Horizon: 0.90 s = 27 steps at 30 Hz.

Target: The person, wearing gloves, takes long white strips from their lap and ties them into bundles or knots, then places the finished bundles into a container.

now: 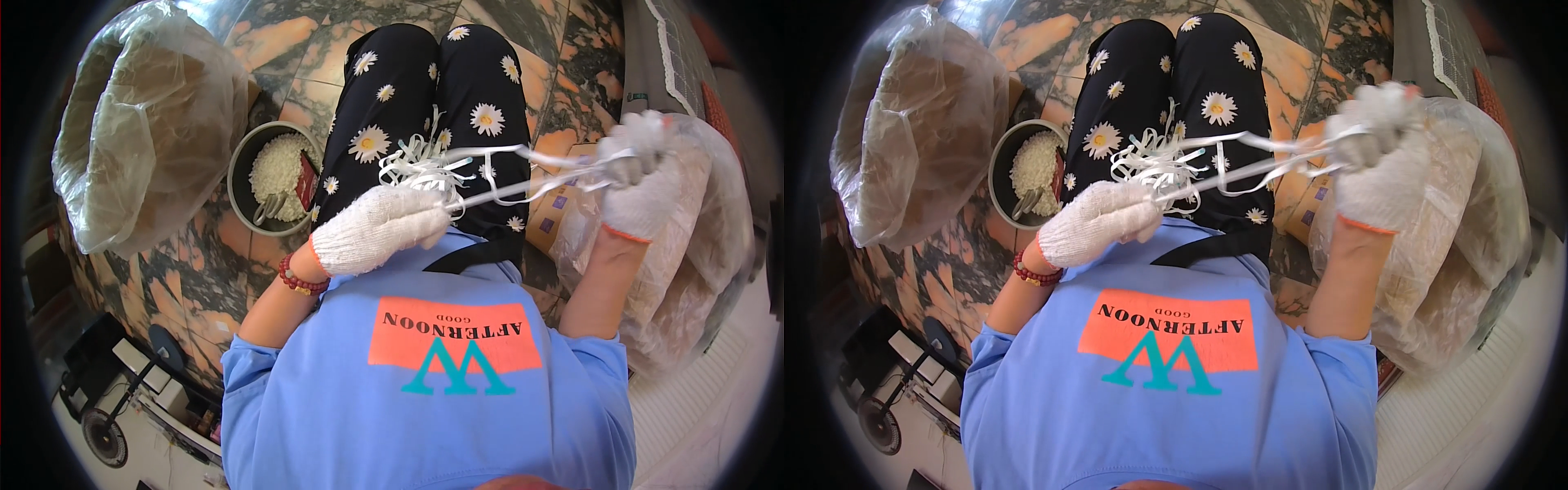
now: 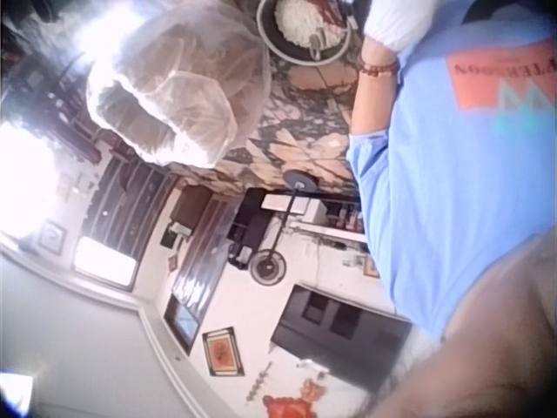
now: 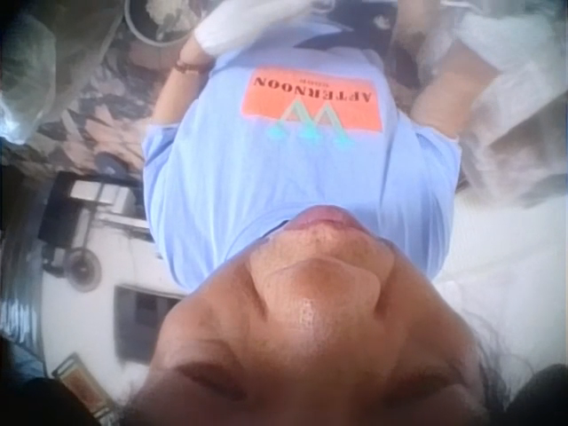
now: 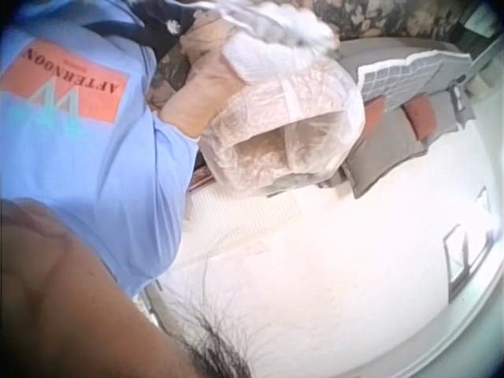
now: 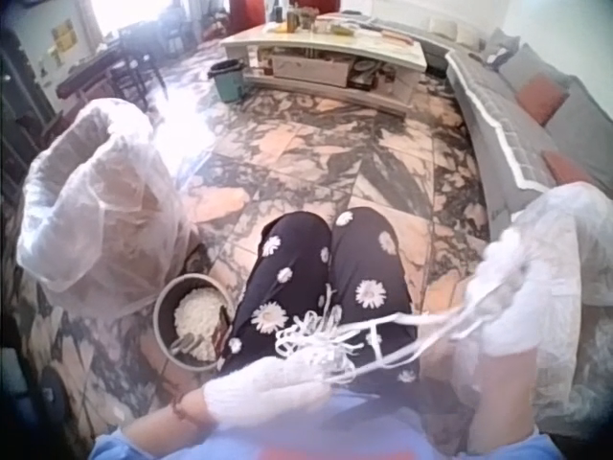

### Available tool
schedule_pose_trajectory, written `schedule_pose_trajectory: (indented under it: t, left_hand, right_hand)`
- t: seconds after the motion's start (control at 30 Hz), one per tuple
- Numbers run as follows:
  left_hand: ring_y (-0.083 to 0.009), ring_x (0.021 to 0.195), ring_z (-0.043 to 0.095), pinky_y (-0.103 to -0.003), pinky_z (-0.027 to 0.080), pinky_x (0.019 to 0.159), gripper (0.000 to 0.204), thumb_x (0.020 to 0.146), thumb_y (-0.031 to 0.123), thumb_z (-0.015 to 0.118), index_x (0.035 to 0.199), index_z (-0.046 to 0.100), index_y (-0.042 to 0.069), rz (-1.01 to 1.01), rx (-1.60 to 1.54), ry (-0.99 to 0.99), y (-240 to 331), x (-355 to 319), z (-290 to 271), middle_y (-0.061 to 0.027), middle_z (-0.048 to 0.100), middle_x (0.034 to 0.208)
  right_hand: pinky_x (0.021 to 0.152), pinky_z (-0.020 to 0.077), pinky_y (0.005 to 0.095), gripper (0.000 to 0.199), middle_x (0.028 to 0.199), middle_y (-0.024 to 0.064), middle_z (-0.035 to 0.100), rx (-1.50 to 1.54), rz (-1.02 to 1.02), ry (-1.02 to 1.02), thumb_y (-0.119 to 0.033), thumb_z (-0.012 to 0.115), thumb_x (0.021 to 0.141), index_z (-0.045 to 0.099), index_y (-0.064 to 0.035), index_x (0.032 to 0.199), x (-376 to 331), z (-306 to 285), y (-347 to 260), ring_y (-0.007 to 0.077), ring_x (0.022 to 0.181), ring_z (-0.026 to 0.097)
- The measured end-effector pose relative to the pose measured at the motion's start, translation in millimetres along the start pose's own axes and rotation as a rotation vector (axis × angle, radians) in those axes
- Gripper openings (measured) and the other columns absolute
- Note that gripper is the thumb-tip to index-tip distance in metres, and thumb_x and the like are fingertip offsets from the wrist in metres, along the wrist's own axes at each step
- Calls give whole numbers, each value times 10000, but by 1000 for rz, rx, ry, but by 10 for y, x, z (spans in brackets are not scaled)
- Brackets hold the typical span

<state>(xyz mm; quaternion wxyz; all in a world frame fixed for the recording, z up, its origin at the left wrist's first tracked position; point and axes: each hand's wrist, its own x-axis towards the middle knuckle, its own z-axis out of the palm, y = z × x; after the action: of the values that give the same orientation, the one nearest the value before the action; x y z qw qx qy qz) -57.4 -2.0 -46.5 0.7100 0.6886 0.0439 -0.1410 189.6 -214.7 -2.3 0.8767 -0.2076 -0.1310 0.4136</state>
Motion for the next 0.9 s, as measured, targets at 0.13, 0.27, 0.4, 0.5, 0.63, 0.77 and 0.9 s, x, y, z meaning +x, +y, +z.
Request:
schedule_pose_trajectory:
  t: [0.13,0.27,0.4,0.5,0.63,0.77,0.9]
  left_hand:
    - [-139,690,475,-293,421,661,342,1061,263,481,796,548,57,-140,-17,-8,-47,-127,6,-9,499,736]
    - [-62,656,446,-239,396,604,369,1066,310,495,816,605,62,-271,-186,41,-145,-188,0,35,527,738]
    - [-42,614,409,-202,347,552,297,1045,284,508,923,655,56,-265,-275,93,-124,-201,-16,38,521,746]
    - [-41,604,382,-194,307,529,235,1009,253,544,992,650,44,-292,-411,108,-295,-281,-47,30,519,749]
    - [-59,606,366,-200,264,521,230,1003,251,548,1026,628,36,-125,-572,124,-417,-293,-31,10,517,753]
    - [-43,590,354,-203,260,519,252,1007,262,543,967,639,33,-202,-443,213,-277,-285,-33,6,542,808]
    - [-21,592,369,-201,285,523,259,1009,234,524,959,672,28,-158,-221,249,78,-285,-27,1,594,927]
  right_hand:
    - [438,218,272,395,594,-59,304,-141,-70,-116,-278,390,1099,380,-173,719,-27,-346,-792,76,460,208]
    - [443,197,262,401,587,-61,294,-444,-305,284,-255,434,1087,363,-184,700,-104,3,-536,77,465,197]
    - [435,197,250,354,586,-66,306,-582,-473,529,-230,463,1081,417,-174,735,-151,155,-338,78,469,204]
    - [432,212,235,299,595,-63,350,-620,-621,630,-208,490,1067,486,-153,773,-155,198,-373,68,483,267]
    - [516,373,213,125,687,-26,540,-1321,-584,534,-165,600,983,634,-45,996,-281,76,-296,70,586,497]
    - [637,520,322,304,784,54,655,-1839,141,61,-185,711,899,658,-92,1184,-188,239,513,150,664,615]
    - [691,551,434,415,853,88,717,-2354,486,-194,-313,722,875,612,-178,1251,-192,122,1212,304,820,711]
